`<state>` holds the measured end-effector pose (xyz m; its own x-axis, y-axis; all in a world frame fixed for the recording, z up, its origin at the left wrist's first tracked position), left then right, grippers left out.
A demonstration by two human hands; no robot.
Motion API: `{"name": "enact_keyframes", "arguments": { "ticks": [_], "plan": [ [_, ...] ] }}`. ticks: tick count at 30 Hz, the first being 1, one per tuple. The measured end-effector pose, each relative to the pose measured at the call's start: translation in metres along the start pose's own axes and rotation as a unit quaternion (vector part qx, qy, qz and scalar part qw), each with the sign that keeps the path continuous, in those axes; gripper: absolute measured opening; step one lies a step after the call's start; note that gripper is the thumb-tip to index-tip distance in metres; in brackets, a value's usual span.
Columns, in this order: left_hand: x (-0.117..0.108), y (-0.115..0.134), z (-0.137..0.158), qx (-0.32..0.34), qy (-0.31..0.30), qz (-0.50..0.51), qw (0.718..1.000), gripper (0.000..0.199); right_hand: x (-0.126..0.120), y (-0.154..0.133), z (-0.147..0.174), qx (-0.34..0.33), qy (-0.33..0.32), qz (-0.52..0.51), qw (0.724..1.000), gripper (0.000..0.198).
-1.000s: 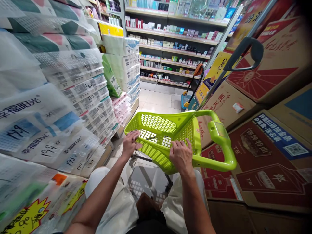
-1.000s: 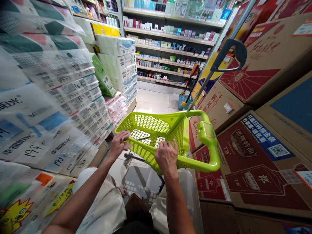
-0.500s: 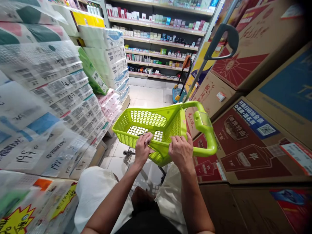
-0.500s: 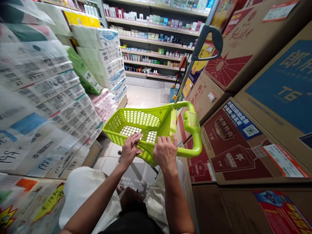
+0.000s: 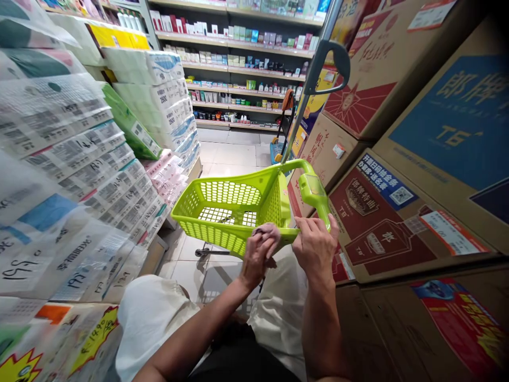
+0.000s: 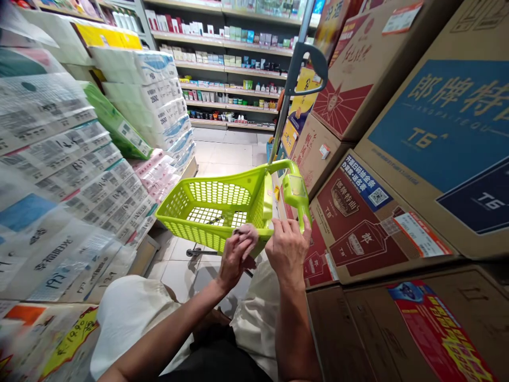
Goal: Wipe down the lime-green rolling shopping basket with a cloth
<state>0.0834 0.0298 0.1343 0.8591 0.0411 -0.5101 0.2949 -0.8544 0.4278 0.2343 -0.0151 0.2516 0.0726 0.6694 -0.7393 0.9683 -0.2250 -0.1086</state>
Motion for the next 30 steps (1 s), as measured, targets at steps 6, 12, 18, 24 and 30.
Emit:
{"name": "enact_keyframes", "arguments": {
  "ticks": [6,12,18,24,30],
  "plan": [
    [-0.023,-0.062,0.043,-0.078,0.064,-0.101,0.99,0.036,0.007,-0.001,0.005,0.0,-0.002,-0.015,1.0,0.034],
    [-0.015,-0.043,0.028,-0.017,0.036,-0.082,0.996,0.037,0.014,-0.017,0.002,-0.006,-0.028,-0.027,0.999,0.034],
    [-0.032,-0.065,0.037,-0.06,0.09,-0.159,0.981,0.037,0.017,-0.019,0.003,-0.01,-0.026,-0.02,0.999,0.033],
    [-0.054,-0.112,0.051,-0.132,0.112,-0.152,0.973,0.039,0.019,-0.023,0.002,-0.018,-0.037,-0.027,0.999,0.034],
    [-0.097,-0.174,0.077,-0.332,0.222,-0.185,0.898,0.047,0.028,-0.024,0.0,-0.013,-0.041,-0.015,0.999,0.032]
  ]
}}
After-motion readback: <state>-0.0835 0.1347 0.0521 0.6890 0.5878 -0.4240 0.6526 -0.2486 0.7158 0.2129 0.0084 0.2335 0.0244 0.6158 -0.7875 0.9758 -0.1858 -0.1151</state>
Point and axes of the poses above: each hand's wrist, its own z-axis away from the middle knuckle, its own x-axis out of the palm, y = z × x, the point moved 5 cm from there along -z, towards the middle knuckle, and after that the axes turned 6 degrees about x, right-handed, at the moved point
